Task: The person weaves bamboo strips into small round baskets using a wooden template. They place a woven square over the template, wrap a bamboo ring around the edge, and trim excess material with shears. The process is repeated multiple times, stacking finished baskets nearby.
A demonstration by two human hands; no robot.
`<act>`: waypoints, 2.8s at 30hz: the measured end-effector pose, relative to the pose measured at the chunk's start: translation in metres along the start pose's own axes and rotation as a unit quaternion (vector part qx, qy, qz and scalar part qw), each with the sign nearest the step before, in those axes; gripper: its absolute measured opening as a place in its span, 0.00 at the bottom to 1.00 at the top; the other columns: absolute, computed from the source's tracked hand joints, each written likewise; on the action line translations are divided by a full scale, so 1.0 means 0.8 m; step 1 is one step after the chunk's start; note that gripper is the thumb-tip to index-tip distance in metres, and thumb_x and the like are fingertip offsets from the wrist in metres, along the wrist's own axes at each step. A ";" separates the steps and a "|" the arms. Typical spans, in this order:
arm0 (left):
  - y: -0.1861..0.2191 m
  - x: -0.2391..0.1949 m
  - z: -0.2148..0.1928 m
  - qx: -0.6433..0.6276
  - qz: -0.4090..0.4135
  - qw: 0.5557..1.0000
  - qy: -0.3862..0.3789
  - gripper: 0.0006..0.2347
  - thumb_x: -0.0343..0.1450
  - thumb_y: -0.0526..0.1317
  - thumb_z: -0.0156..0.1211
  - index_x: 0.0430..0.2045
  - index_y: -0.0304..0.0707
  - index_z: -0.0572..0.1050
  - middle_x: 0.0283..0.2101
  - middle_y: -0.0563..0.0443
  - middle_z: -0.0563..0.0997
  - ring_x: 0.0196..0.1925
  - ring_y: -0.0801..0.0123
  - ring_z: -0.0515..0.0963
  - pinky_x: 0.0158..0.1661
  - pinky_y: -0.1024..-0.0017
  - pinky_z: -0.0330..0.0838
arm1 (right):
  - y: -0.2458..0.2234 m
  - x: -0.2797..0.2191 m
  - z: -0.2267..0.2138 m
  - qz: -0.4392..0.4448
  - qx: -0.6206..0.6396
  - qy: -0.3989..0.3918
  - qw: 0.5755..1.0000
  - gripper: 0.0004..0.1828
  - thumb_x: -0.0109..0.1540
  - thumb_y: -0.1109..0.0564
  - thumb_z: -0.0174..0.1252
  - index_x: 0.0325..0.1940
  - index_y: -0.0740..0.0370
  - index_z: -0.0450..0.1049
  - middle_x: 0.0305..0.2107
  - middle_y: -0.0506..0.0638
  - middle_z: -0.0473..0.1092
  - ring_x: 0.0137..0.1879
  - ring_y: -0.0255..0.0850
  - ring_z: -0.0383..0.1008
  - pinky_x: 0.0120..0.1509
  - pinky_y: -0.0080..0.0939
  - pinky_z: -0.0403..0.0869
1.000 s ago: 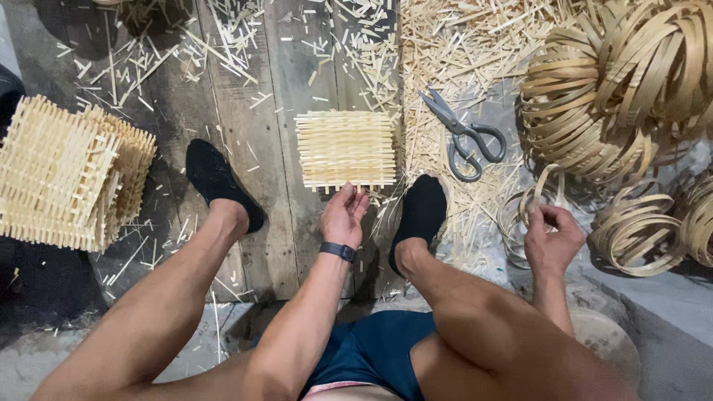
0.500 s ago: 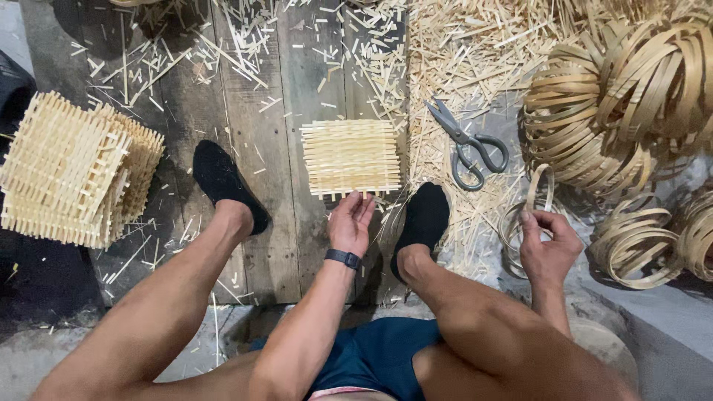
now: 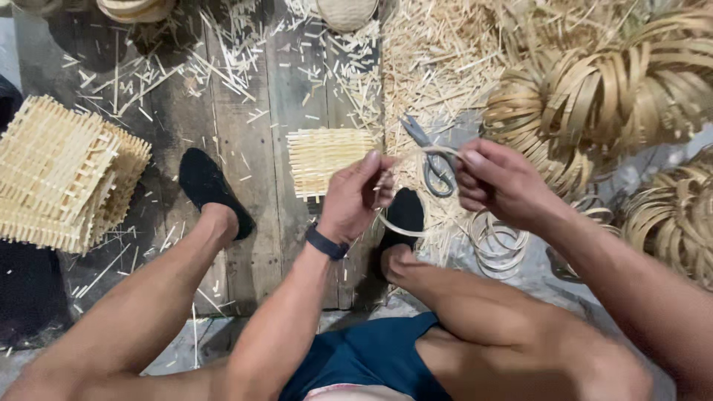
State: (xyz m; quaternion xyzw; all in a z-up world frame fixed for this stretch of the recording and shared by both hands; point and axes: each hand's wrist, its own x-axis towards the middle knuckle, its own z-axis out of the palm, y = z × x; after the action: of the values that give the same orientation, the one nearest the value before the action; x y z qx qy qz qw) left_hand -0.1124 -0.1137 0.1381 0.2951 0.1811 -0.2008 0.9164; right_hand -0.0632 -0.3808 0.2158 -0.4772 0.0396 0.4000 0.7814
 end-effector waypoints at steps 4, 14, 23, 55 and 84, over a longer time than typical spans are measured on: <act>0.030 -0.016 0.008 -0.055 0.004 0.998 -0.018 0.10 0.75 0.42 0.62 0.34 0.32 0.76 0.23 0.56 0.71 0.21 0.79 0.66 0.20 0.81 0.60 | -0.019 0.037 0.049 -0.001 -0.151 0.037 0.988 0.12 0.72 0.52 0.49 0.46 0.65 0.69 0.29 0.49 0.65 0.33 0.36 0.65 0.40 0.40 0.71; 0.056 -0.035 0.001 0.050 -0.009 0.999 0.018 0.10 0.72 0.44 0.63 0.36 0.34 0.76 0.25 0.59 0.74 0.21 0.81 0.65 0.19 0.82 0.57 | 0.001 0.061 0.144 -0.381 -0.679 0.021 0.627 0.11 0.63 0.54 0.67 0.47 0.58 0.77 0.37 0.52 0.71 0.40 0.43 0.76 0.42 0.40 0.76; 0.070 -0.028 0.021 0.152 -0.165 0.973 0.058 0.30 0.71 0.73 0.40 0.07 0.53 0.58 0.10 0.64 0.58 0.10 0.77 0.55 0.14 0.77 0.47 | 0.029 0.067 0.159 -0.443 -0.742 0.007 0.503 0.15 0.51 0.55 0.67 0.38 0.60 0.73 0.30 0.51 0.67 0.40 0.49 0.72 0.35 0.47 0.71; 0.125 -0.007 -0.048 -0.022 0.009 0.999 -0.027 0.15 0.75 0.43 0.54 0.16 0.38 0.69 0.13 0.61 0.59 0.14 0.76 0.56 0.16 0.75 0.48 | 0.072 0.125 0.099 -0.045 0.109 0.066 0.991 0.22 0.66 0.45 0.59 0.26 0.63 0.73 0.14 0.43 0.60 0.19 0.33 0.56 0.23 0.34 0.58; 0.083 0.041 -0.157 0.309 0.099 0.909 0.263 0.08 0.62 0.30 0.70 0.31 0.32 0.78 0.24 0.54 0.81 0.23 0.76 0.79 0.24 0.76 0.76 | 0.163 0.200 0.023 -0.080 -0.250 0.297 0.918 0.12 0.59 0.60 0.67 0.44 0.68 0.79 0.27 0.51 0.76 0.27 0.34 0.76 0.29 0.35 0.78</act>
State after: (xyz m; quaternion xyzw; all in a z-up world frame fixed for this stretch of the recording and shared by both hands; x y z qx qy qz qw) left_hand -0.0797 0.0043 0.0588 0.6220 0.3144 -0.0703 0.7136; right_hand -0.0471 -0.2430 0.0614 -0.7554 0.1305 0.1724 0.6186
